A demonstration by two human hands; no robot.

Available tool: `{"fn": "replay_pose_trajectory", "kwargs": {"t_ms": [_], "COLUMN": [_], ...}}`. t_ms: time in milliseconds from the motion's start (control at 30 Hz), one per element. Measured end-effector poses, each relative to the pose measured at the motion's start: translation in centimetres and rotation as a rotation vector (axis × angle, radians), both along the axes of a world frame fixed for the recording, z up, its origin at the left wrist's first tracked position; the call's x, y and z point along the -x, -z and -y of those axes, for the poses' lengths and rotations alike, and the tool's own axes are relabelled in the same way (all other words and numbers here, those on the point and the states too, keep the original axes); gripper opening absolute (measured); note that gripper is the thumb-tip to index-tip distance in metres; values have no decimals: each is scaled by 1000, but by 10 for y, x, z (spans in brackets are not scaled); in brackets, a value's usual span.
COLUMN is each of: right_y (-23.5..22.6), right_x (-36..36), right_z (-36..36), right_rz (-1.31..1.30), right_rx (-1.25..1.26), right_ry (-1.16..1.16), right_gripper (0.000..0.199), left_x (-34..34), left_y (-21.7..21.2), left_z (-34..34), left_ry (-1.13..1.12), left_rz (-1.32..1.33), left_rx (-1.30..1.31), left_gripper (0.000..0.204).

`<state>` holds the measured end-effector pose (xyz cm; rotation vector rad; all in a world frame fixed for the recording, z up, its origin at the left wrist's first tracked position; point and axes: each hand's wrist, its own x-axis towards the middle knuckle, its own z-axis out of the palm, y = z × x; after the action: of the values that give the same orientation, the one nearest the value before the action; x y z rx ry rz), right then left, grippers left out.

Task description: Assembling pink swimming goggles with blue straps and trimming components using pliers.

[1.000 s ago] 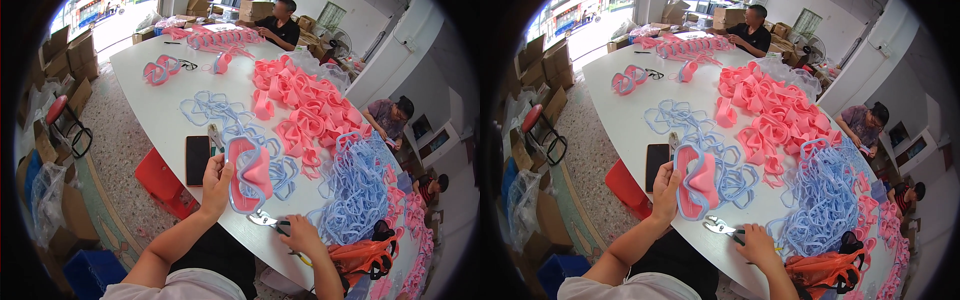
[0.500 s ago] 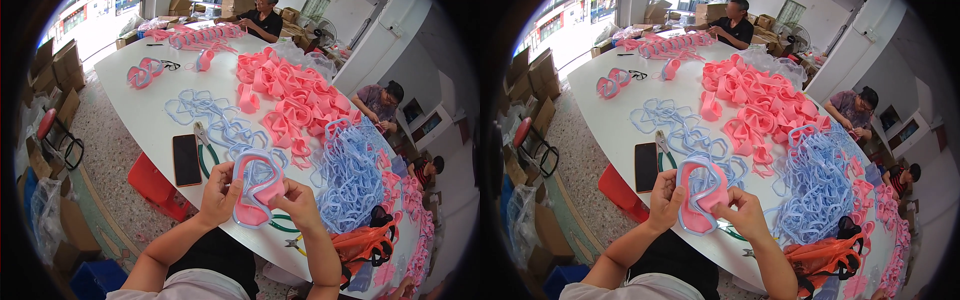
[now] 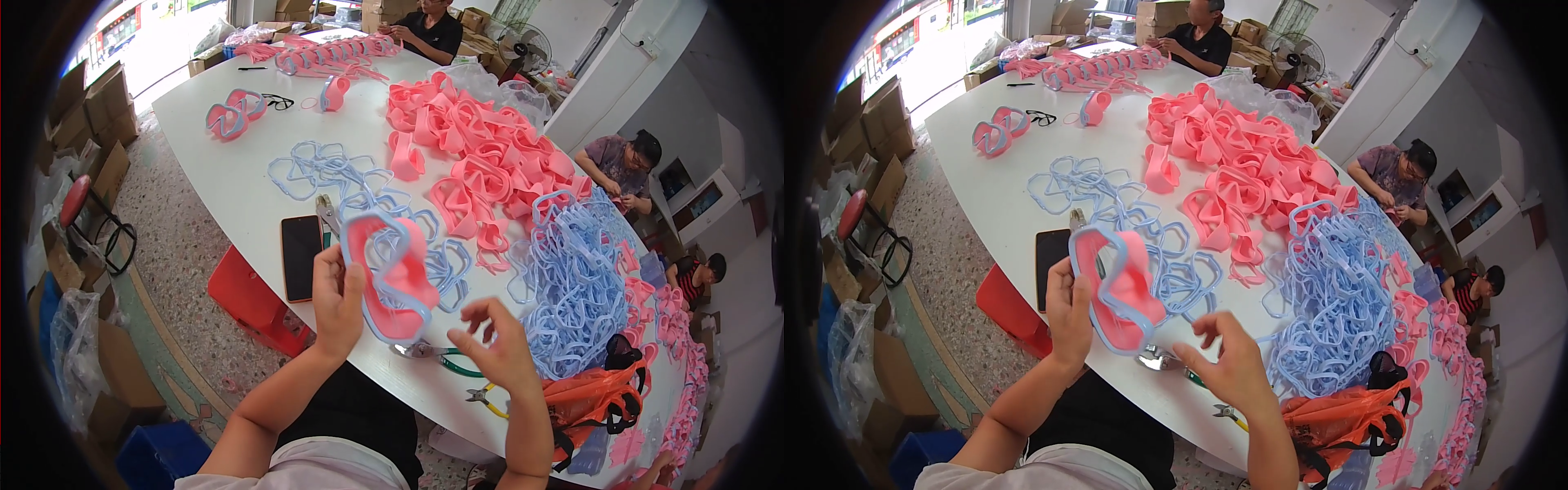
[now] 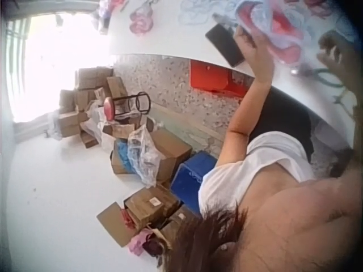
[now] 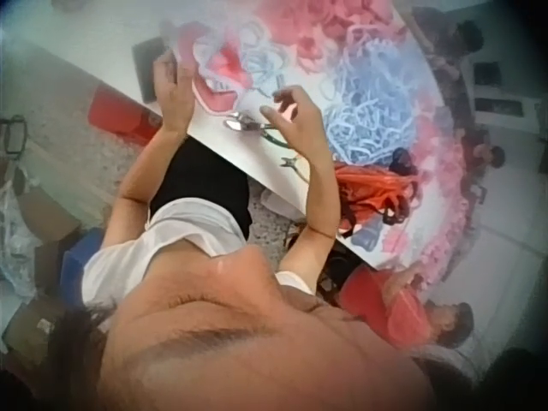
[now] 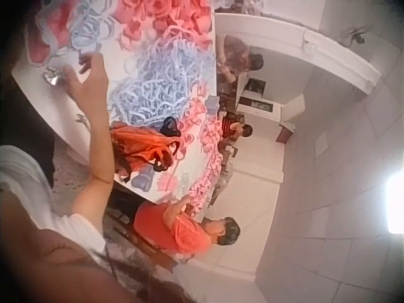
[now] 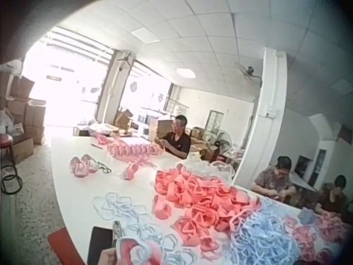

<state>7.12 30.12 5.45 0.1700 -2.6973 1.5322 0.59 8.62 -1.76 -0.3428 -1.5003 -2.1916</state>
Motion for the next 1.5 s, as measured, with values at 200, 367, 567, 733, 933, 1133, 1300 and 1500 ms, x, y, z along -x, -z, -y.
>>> {"fn": "replay_pose_trajectory", "kwargs": {"t_ms": [200, 367, 567, 733, 933, 1133, 1300, 1500], "right_y": [60, 81, 96, 73, 67, 70, 68, 78], "right_x": [-37, -27, -22, -13, -27, -27, -27, -28], "right_z": [-32, -52, -24, -4, 21, 47, 55, 60], "right_rz": [74, 84, 154, 382, 606, 433, 371, 301], "right_rx": [-1188, -1166, -1254, -1054, 182, 127, 57, -25], "right_ry": [-151, -383, -237, -227, -143, -22, -51, 6], "right_gripper": [56, 48, 28, 25, 39, 52, 48, 33], "left_x": [19, 13, 10, 5, 3, -3, -9, -9], "left_y": [12, 8, 10, 6, 6, -1, 5, 6], "left_z": [11, 9, 15, 13, 1, -16, -22, -26], "left_ry": [106, 156, 223, 200, 26, -81, -173, -245], "left_rz": [383, 479, 528, 578, 359, 228, 129, 56], "left_rx": [-513, -536, -611, -772, -732, -641, -528, -428], "left_gripper": [33, 34, 35, 23, 37, 36, 41, 42]}}
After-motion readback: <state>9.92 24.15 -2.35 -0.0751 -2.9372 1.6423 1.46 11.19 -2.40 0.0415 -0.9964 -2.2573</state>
